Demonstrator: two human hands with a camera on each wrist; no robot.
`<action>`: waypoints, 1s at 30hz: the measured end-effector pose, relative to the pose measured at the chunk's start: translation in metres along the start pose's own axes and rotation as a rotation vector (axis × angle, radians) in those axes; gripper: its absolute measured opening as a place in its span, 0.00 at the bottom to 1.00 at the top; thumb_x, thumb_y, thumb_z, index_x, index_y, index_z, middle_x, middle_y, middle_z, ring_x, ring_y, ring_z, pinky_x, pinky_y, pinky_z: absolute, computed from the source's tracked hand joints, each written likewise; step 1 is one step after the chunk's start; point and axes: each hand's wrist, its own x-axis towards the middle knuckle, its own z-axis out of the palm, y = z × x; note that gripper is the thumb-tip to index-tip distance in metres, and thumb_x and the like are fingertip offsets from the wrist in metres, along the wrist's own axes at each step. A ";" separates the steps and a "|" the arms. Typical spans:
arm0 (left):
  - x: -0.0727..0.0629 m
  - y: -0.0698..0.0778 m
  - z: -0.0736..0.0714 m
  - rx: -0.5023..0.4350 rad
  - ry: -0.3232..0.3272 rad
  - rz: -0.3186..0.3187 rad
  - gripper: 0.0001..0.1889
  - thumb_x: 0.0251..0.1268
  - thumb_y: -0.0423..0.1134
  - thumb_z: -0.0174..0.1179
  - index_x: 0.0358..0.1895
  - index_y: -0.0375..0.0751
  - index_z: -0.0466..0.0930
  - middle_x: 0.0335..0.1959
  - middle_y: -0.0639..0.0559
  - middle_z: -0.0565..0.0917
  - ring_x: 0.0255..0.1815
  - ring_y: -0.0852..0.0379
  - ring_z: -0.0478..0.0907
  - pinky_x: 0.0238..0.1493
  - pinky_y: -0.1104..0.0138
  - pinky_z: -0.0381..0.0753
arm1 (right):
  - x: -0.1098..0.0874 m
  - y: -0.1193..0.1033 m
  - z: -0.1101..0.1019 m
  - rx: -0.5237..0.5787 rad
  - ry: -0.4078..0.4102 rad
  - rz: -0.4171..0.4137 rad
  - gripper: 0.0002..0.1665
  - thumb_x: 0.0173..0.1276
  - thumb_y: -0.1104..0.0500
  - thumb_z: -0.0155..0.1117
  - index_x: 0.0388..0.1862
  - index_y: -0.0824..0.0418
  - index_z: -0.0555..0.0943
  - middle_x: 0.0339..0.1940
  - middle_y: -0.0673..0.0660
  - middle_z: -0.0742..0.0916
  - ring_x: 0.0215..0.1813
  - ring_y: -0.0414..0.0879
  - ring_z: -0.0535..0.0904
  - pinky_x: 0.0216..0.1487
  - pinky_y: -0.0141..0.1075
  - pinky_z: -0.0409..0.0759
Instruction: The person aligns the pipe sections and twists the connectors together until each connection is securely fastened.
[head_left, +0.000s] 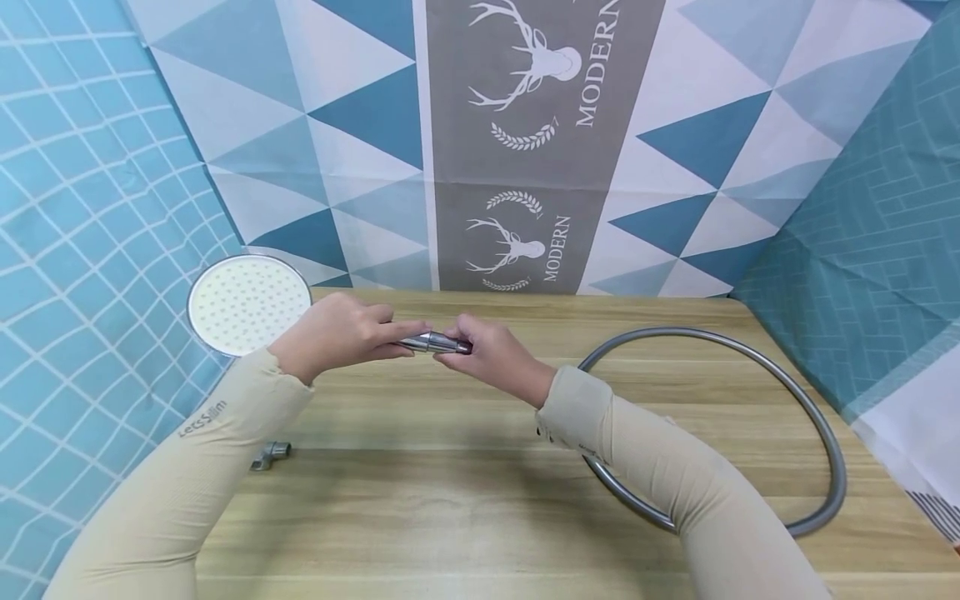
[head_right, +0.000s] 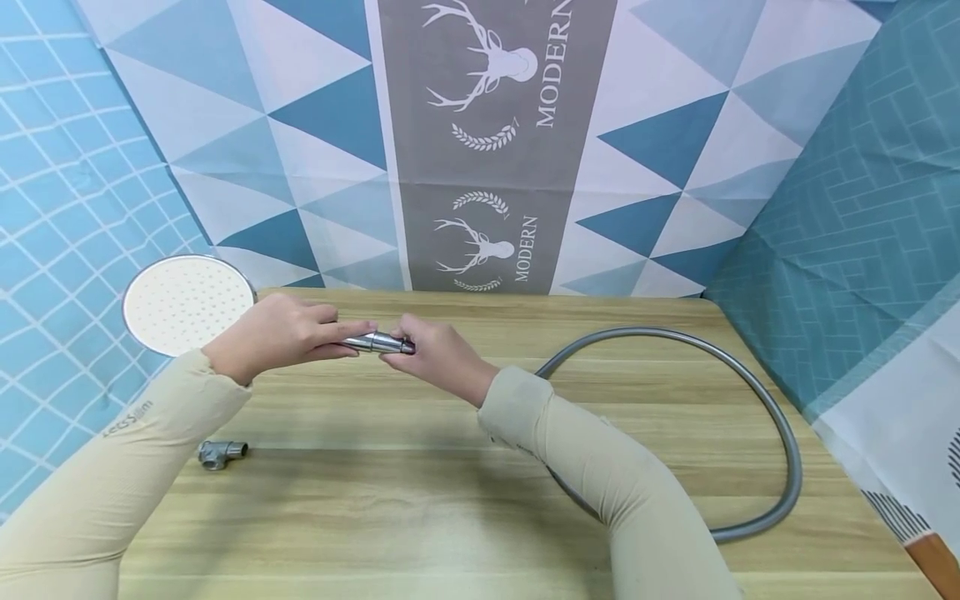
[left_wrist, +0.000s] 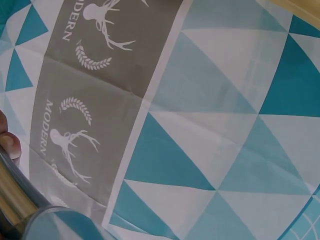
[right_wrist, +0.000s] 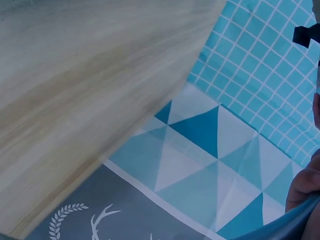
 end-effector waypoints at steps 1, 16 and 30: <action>0.000 0.000 0.000 0.002 0.002 0.005 0.23 0.76 0.56 0.38 0.45 0.52 0.84 0.13 0.55 0.65 0.08 0.60 0.51 0.09 0.68 0.51 | 0.000 0.001 0.000 0.011 0.002 -0.008 0.13 0.55 0.67 0.73 0.29 0.66 0.74 0.26 0.55 0.85 0.24 0.38 0.73 0.26 0.26 0.71; 0.001 0.002 0.002 -0.021 0.000 0.017 0.22 0.77 0.55 0.38 0.45 0.50 0.82 0.13 0.55 0.64 0.09 0.61 0.49 0.10 0.69 0.49 | 0.000 -0.002 -0.007 0.126 -0.044 0.007 0.11 0.60 0.65 0.69 0.25 0.64 0.74 0.19 0.50 0.76 0.20 0.34 0.63 0.21 0.28 0.64; 0.002 0.001 0.002 -0.016 -0.011 -0.005 0.24 0.76 0.57 0.37 0.45 0.51 0.84 0.13 0.54 0.66 0.08 0.61 0.51 0.09 0.68 0.51 | -0.001 -0.007 -0.008 -0.046 -0.099 0.058 0.17 0.58 0.59 0.73 0.40 0.66 0.77 0.26 0.52 0.81 0.23 0.38 0.70 0.26 0.27 0.70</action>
